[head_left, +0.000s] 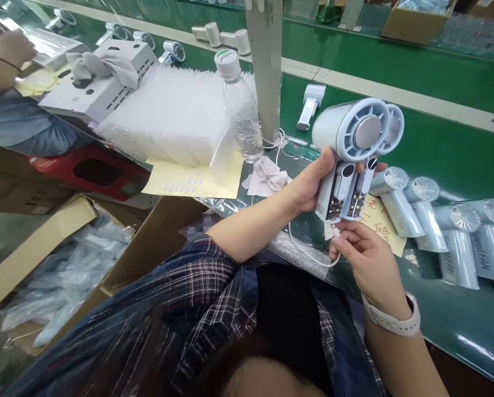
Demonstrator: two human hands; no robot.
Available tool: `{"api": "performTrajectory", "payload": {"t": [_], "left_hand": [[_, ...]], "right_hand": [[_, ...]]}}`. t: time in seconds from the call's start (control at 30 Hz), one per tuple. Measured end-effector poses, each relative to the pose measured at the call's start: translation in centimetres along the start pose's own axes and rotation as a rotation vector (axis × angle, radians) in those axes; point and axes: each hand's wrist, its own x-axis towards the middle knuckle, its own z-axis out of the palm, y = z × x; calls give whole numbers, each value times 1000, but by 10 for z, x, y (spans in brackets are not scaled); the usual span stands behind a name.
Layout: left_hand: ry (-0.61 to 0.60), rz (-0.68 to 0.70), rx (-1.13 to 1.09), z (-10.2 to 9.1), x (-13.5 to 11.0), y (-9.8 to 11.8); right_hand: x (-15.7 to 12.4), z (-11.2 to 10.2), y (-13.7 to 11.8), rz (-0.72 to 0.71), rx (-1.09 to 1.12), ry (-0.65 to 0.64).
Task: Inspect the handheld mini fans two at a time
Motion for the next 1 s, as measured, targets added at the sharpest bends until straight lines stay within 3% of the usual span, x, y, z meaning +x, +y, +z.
{"api": "performTrajectory", "payload": {"t": [0.13, 0.23, 0.4, 0.63, 0.7, 0.87, 1.0], "left_hand": [[79, -59, 30, 5, 0, 0], [156, -47, 64, 5, 0, -2], [242, -59, -62, 2, 4, -10], [133, -40, -240, 0, 4, -16], [145, -18, -256, 1, 4, -15], [202, 19, -286, 0, 5, -6], [179, 26, -257, 2, 2, -3]], "right_hand": [[1, 9, -2, -65, 154, 34], [1, 19, -1, -171, 178, 103], [-2, 25, -7, -210, 117, 72], [-5, 45, -11, -196, 387, 155], [-4, 44, -9, -223, 322, 152], [0, 26, -2, -427, -112, 154], [0, 26, -1, -353, 15, 288]]}}
